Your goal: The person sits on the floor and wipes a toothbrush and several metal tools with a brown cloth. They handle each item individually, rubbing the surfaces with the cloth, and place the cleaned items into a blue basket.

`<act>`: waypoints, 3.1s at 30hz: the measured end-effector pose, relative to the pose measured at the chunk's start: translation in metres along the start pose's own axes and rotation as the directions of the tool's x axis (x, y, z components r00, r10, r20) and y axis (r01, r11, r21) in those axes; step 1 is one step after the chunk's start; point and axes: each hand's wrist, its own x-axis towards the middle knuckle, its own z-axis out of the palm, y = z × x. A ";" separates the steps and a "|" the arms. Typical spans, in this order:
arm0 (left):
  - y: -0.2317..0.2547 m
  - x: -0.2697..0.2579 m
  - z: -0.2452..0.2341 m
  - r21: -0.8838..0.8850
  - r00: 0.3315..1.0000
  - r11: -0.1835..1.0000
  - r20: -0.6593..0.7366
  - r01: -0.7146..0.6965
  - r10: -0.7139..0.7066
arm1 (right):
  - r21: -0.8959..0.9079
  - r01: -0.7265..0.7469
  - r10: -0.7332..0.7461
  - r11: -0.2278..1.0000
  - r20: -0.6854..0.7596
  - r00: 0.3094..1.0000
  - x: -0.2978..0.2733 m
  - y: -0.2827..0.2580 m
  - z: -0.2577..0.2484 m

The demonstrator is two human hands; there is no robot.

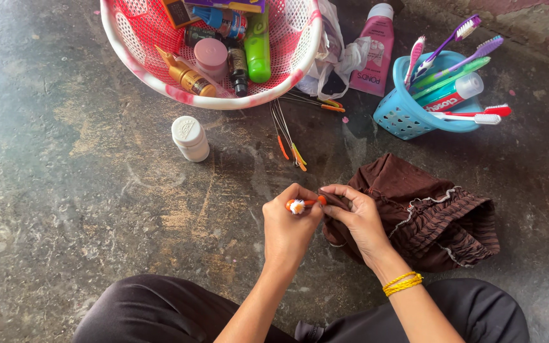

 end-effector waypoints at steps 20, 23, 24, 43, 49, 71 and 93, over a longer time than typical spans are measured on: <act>0.001 -0.002 0.003 0.031 0.991 0.990 0.001 -0.135 0.135 | -0.793 0.403 -0.573 0.457 0.084 0.816 -0.013 -0.016 0.003; 0.000 -0.003 0.004 0.024 0.986 0.985 0.009 -0.169 0.169 | -0.782 0.426 -0.596 0.454 0.090 0.798 -0.023 -0.021 0.008; -0.001 -0.003 0.003 0.022 0.983 0.983 0.006 -0.181 0.181 | -0.773 0.452 -0.615 0.444 0.104 0.782 -0.026 -0.021 0.015; -0.006 -0.007 0.005 -0.002 0.968 0.968 -0.005 -0.250 0.249 | -0.779 0.446 -0.670 0.441 0.044 0.741 -0.046 -0.020 0.047; -0.005 -0.004 0.001 0.042 0.972 0.971 0.019 -0.236 0.235 | -0.793 0.300 -0.522 0.530 -0.026 0.853 -0.024 -0.011 0.029; -0.044 0.022 0.013 -0.548 0.949 0.809 0.312 0.212 -0.037 | -0.211 0.297 -0.362 0.931 -0.444 0.820 -0.038 -0.003 -0.065; -0.030 -0.005 0.030 0.322 0.874 0.944 0.476 -0.075 -0.092 | 0.419 -0.061 0.127 0.906 -0.132 0.983 -0.013 0.005 -0.027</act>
